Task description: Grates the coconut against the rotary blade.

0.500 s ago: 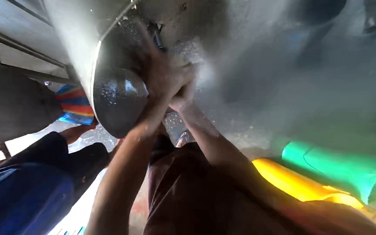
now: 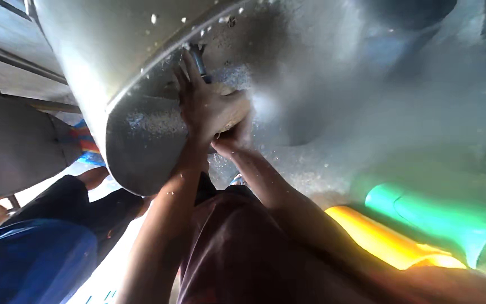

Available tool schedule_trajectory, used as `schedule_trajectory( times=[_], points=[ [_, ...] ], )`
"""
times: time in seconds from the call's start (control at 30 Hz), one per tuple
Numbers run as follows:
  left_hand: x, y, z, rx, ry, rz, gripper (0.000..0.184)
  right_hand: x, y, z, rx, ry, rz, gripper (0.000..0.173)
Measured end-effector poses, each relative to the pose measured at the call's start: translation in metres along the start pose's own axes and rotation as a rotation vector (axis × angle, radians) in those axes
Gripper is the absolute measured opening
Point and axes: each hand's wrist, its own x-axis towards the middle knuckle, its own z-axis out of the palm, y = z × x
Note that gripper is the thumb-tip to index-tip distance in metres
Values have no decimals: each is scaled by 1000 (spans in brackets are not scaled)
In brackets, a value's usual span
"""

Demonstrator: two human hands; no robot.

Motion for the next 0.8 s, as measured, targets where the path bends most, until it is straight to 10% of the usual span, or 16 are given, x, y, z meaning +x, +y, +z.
schedule_trajectory(
  times=[0.3,0.53,0.8],
  points=[
    [-11,8,-20,-325,-87,-74,122,-6,-9,-11,-53,-113,68,83],
    [-7,-16,6,-1078,-91,21,115,-15,-17,8,-348,-39,-120,85],
    [0,26,-26,-306,-38,-1,148,-14,-18,33,-201,115,-44,72]
  ],
)
